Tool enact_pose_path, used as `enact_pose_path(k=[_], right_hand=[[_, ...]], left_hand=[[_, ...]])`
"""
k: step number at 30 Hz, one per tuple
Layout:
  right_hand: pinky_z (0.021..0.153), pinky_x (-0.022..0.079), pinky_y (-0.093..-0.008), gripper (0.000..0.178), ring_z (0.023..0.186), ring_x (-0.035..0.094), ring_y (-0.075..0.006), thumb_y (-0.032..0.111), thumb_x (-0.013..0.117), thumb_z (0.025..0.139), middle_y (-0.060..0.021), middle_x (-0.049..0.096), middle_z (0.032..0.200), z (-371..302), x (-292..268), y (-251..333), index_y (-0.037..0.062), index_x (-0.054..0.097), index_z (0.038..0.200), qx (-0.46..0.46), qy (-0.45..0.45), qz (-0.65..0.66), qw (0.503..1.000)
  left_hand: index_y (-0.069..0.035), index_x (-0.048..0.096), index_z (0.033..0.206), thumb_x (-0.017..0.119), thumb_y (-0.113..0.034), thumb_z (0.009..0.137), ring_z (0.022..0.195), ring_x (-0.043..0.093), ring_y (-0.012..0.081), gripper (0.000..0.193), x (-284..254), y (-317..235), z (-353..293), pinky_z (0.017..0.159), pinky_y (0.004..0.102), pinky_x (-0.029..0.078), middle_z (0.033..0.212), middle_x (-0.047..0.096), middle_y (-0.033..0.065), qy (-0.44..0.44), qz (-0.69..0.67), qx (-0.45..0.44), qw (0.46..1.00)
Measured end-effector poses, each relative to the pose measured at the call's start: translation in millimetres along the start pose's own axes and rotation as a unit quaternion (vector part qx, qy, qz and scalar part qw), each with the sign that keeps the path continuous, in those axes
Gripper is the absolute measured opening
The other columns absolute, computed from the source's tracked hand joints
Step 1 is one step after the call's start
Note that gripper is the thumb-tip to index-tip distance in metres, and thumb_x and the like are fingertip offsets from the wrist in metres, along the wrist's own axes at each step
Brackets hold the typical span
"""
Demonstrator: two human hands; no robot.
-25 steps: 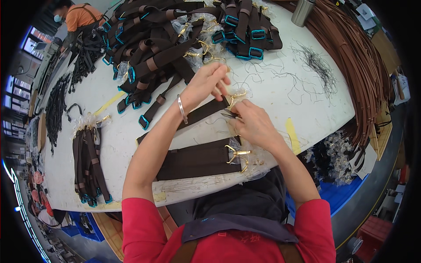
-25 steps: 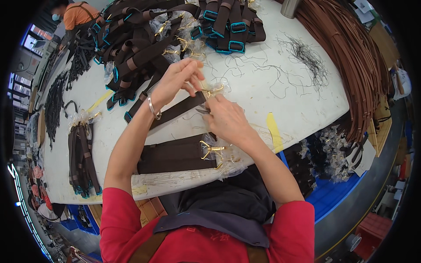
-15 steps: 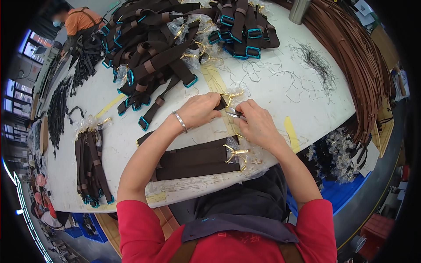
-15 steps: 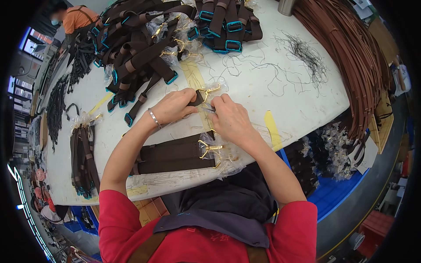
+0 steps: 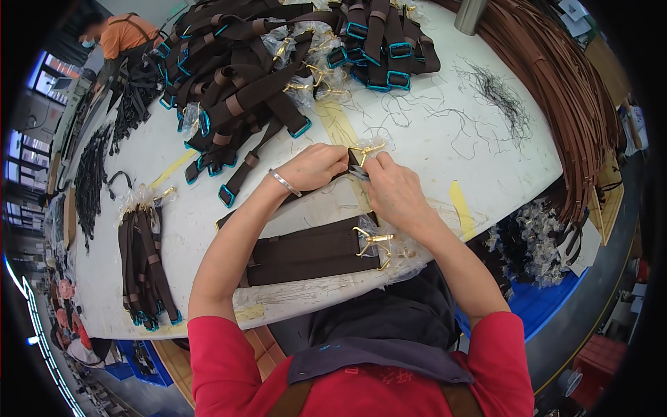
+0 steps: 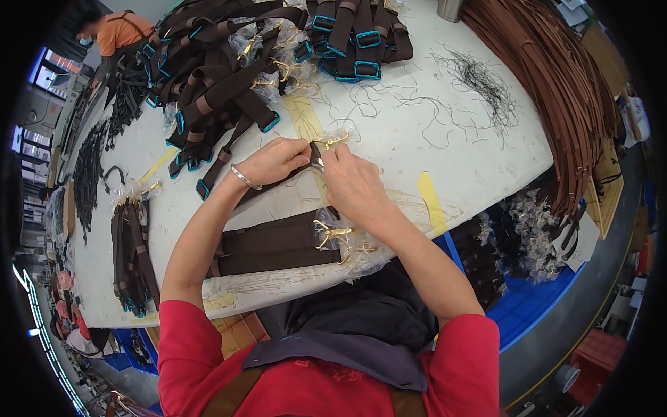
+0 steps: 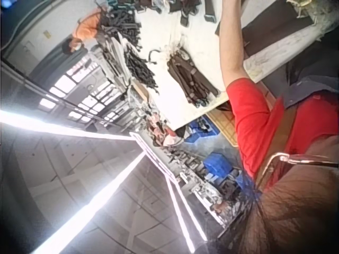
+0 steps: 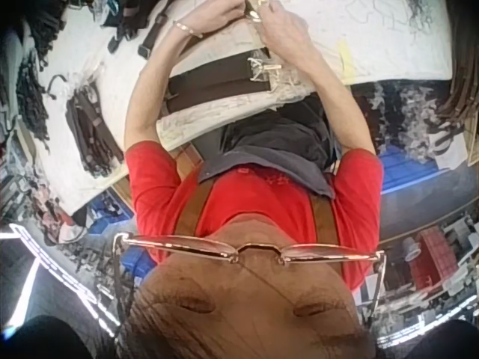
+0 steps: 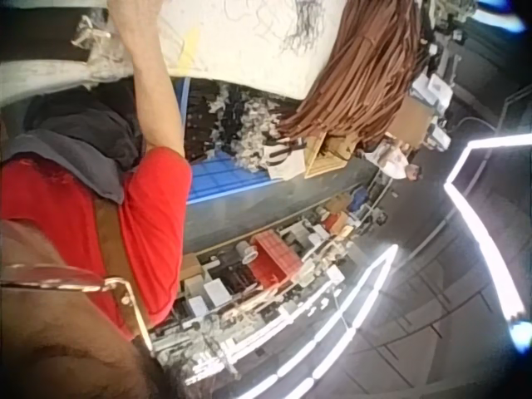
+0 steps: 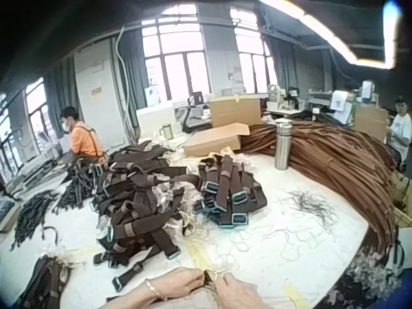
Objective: The person uses pliers to attach gold-colored metal hooks to the ends of brown fabric straps. They repeatedly pick up a strap, position the hook, and use the pliers to secure it before placing the finished item on a growing pile on the table.
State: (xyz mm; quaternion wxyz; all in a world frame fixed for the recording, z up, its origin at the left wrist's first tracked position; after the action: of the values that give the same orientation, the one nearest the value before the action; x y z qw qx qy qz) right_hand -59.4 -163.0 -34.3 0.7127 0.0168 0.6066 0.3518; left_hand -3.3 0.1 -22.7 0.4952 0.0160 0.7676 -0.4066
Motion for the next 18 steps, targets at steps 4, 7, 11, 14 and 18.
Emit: enact_pose_path(k=[4,7,11,14,18], right_hand=[[0.058,0.049,-0.0418,0.022,0.071,0.061,-0.0303,-0.003,0.058,0.065,-0.016,0.052,0.086,1.8,0.9,1.1,-0.0008,0.05,0.085,0.004,0.014,-0.023,1.0],[0.058,0.049,-0.0413,0.022,0.07,0.061,-0.0297,-0.002,0.058,0.064,-0.0152,0.052,0.086,1.3,0.2,0.7,-0.0006,0.051,0.085,-0.001,0.003,-0.02,1.0],[0.057,0.049,-0.0408,0.022,0.069,0.062,-0.0288,-0.002,0.059,0.064,-0.0141,0.053,0.086,2.4,-1.6,1.5,0.0,0.051,0.085,-0.007,0.007,-0.032,0.999],[0.057,0.049,-0.0407,0.023,0.07,0.062,-0.0285,0.0,0.06,0.063,-0.0135,0.053,0.086,3.7,-2.2,2.0,0.0001,0.051,0.084,-0.008,0.014,-0.039,0.999],[0.058,0.049,-0.0406,0.023,0.07,0.062,-0.0295,0.001,0.061,0.063,-0.0139,0.054,0.087,6.5,-2.5,1.3,-0.0002,0.051,0.084,-0.005,0.026,-0.04,0.999]], left_hand=[[-0.001,0.054,0.083,0.051,-0.017,0.085,0.075,0.056,0.0344,0.017,1.9,3.7,-0.6,0.066,0.0416,0.042,0.076,0.059,0.0177,-0.002,-0.007,-0.01,1.0],[-0.002,0.054,0.084,0.05,-0.018,0.086,0.075,0.056,0.0334,0.016,3.1,3.5,-1.3,0.066,0.0415,0.041,0.076,0.06,0.0161,-0.005,-0.014,-0.013,1.0],[-0.004,0.053,0.085,0.05,-0.019,0.086,0.075,0.056,0.0322,0.016,3.5,3.3,-0.4,0.065,0.041,0.041,0.076,0.059,0.0149,-0.012,-0.016,-0.014,1.0],[-0.005,0.053,0.085,0.049,-0.021,0.087,0.075,0.056,0.0317,0.016,5.7,6.3,0.4,0.065,0.0407,0.04,0.075,0.059,0.0144,-0.015,-0.021,-0.017,1.0],[-0.006,0.053,0.086,0.048,-0.022,0.087,0.075,0.056,0.0313,0.016,6.0,7.5,0.2,0.065,0.0405,0.04,0.075,0.059,0.0137,-0.012,-0.026,-0.02,0.999]])
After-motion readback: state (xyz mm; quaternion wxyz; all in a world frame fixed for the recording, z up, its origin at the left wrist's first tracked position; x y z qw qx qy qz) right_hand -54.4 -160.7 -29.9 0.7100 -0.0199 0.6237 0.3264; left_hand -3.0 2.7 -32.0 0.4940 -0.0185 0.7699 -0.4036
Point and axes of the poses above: each hand's wrist, its own z-axis towards the middle knuckle, its own x-axis out of the palm, y = z × x, the point moved 2 cm from there along z, towards the middle knuckle
